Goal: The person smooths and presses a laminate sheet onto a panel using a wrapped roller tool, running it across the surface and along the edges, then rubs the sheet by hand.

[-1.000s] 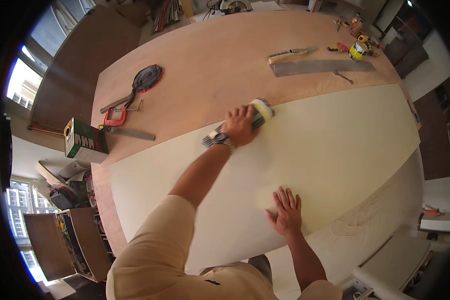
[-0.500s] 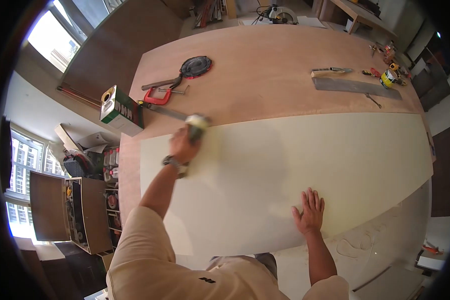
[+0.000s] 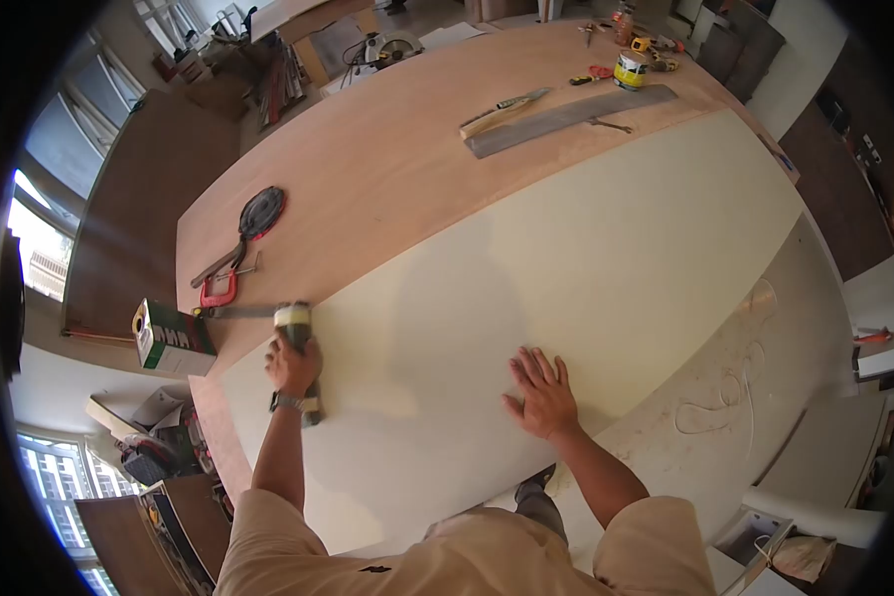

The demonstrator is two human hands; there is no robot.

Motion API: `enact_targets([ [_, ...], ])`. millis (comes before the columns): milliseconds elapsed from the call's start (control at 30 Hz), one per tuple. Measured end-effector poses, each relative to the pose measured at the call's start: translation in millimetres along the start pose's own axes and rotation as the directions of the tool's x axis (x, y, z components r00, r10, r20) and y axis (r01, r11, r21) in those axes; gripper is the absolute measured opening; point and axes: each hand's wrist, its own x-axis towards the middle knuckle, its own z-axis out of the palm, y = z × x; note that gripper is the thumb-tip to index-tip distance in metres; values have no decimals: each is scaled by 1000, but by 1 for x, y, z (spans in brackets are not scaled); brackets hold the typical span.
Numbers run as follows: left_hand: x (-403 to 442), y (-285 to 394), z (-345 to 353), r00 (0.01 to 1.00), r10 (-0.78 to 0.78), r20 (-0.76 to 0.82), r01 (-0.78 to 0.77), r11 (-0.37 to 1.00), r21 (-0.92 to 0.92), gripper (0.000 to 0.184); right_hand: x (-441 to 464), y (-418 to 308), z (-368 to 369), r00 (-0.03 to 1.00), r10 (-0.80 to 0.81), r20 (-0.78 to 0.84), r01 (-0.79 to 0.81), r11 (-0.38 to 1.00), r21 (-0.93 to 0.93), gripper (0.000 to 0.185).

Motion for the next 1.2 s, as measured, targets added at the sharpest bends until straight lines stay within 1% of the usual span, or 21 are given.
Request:
enact_targets([
  [33,6,35,0,1000,28,-2,-28,1000,-7,94,-1,0,1,1000,4,4,-4,1000,-5,66],
  [100,16,108,9,989,146,-30,-147,988,-43,92,-1,0,-3,1000,9,3,-9,1000,30,66],
  [133,19,145,17,972,231,-49,-233,972,-38,90,-1,0,-5,1000,12,3,-12,999,46,66],
  [167,17,189,10,957,290,16,-287,953,-93,89,-1,1,-5,1000,15,-2,-15,998,53,66],
  [233,10,268,15,920,392,11,-387,911,-141,86,-1,2,-3,1000,15,-9,-15,998,68,66],
  [333,7,360,32,854,518,-51,-517,835,-188,87,1,0,-7,999,34,23,-36,997,68,66],
  [467,3,442,33,803,594,-56,-593,786,-174,85,1,1,-4,999,34,17,-35,998,60,66],
  [533,5,463,31,779,626,-36,-623,765,-163,87,4,4,-3,999,40,12,-41,998,54,65],
  [567,9,468,30,765,642,-54,-639,745,-194,87,5,5,-3,999,46,12,-47,997,55,65],
  [633,7,454,30,737,673,-58,-665,708,-238,87,-4,-3,-2,998,55,30,-57,996,63,65],
  [667,4,443,29,714,696,-70,-691,686,-227,87,-2,0,-1,998,49,31,-51,997,58,65],
  [700,-2,429,24,716,696,-47,-685,689,-236,88,1,4,-1,999,41,28,-43,998,51,65],
  [733,-14,407,18,715,699,-14,-680,692,-241,89,2,3,-3,997,42,57,-46,997,65,66],
  [833,-47,335,-4,696,715,63,-682,686,-254,90,1,4,3,997,68,28,-69,997,33,67],
  [867,-58,306,-10,688,720,89,-682,683,-260,90,3,3,1,992,113,51,-114,994,5,69],
  [967,-98,218,-23,727,679,97,-643,724,-248,91,1,2,4,990,139,8,-139,990,-5,69],
  [1000,-112,190,-29,744,661,98,-623,740,-254,91,1,2,3,990,142,9,-142,990,18,68],
  [1067,-141,136,-36,803,594,48,-569,788,-235,93,0,3,3,988,158,-1,-157,987,45,69],
  [1100,-150,108,-36,831,553,57,-525,815,-245,92,0,3,3,986,165,-8,-164,985,57,70],
  [1133,-156,77,-32,858,510,63,-481,839,-254,92,1,4,3,979,204,-16,-203,977,67,69],
  [1200,-166,8,-13,905,424,-25,-416,873,-255,93,6,7,6,959,282,-38,-277,957,89,69],
])
